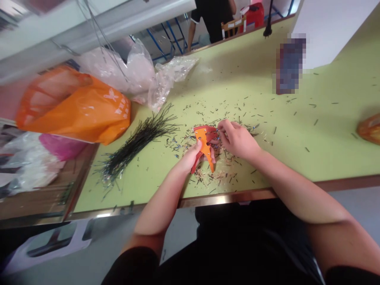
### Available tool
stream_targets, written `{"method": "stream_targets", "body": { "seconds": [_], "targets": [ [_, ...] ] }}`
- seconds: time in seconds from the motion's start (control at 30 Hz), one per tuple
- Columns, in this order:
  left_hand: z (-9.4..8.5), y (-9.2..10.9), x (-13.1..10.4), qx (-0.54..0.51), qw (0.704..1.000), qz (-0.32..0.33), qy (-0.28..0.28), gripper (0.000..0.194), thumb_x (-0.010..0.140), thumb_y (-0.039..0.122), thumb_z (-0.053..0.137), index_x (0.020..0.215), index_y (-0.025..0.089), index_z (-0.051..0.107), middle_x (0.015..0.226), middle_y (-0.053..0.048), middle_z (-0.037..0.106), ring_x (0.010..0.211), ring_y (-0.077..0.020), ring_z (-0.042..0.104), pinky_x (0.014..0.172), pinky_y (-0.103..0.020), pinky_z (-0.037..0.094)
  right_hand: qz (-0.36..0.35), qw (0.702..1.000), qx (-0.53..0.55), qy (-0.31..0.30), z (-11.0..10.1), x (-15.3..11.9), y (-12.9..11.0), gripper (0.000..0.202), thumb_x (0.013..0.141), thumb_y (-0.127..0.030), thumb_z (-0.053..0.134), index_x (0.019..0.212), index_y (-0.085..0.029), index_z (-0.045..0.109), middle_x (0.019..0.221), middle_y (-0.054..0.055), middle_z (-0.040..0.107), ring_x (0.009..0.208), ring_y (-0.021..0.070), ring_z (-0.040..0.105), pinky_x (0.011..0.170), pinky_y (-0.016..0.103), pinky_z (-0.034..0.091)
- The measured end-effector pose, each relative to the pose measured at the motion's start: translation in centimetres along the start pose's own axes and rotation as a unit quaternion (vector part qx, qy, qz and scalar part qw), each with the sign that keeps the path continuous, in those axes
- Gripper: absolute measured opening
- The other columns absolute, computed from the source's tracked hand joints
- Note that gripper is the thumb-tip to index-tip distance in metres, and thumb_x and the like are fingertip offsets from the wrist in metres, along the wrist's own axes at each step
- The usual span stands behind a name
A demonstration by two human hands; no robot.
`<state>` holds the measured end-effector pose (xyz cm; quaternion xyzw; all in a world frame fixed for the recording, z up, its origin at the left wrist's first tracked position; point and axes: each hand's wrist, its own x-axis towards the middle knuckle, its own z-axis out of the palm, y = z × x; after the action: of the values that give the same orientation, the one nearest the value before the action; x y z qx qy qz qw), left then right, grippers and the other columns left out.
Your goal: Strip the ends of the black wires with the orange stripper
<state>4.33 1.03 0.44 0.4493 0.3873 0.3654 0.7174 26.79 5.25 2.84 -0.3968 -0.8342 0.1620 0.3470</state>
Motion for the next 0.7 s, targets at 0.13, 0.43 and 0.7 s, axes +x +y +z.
{"method": "stream_targets", "body": {
  "seconds": [0.13, 0.43, 0.7],
  "targets": [
    [0.5, -0.1, 0.0, -0.009, 1.0, 0.012, -0.009, 0.078, 0.079, 0.086, 0.072, 0.108, 0.014, 0.07, 0.071, -0.002, 0.069, 0.059, -0.0181, 0.068, 0.06, -0.03, 0.056, 0.003, 1.0, 0.02, 0.006, 0.3, -0.1, 0.0, 0.008, 0.102, -0.018, 0.048, 0.108, -0.02, 0.053, 0.093, 0.01, 0.074, 0.07, 0.0183, 0.066, 0.062, 0.031, 0.048],
    [1.0, -0.7, 0.5, -0.038, 0.999, 0.025, -0.007, 0.074, 0.081, 0.089, 0.067, 0.087, 0.015, 0.068, 0.057, 0.001, 0.061, 0.048, -0.0157, 0.061, 0.052, -0.029, 0.051, 0.01, 0.997, 0.075, 0.029, 0.7, -0.1, -0.3, 0.009, 0.1, -0.019, 0.051, 0.107, -0.024, 0.047, 0.081, 0.003, 0.072, 0.058, 0.0143, 0.057, 0.057, 0.028, 0.042],
    [1.1, -1.5, 1.3, -0.056, 0.998, 0.016, -0.001, 0.072, 0.077, 0.088, 0.072, 0.071, 0.018, 0.06, 0.057, -0.001, 0.061, 0.049, -0.0161, 0.063, 0.054, -0.029, 0.053, 0.036, 0.993, 0.097, 0.047, 0.7, -0.1, 0.3, 0.008, 0.1, -0.021, 0.051, 0.104, -0.025, 0.046, 0.076, 0.0, 0.069, 0.054, 0.014, 0.055, 0.055, 0.028, 0.042]
  ]
}}
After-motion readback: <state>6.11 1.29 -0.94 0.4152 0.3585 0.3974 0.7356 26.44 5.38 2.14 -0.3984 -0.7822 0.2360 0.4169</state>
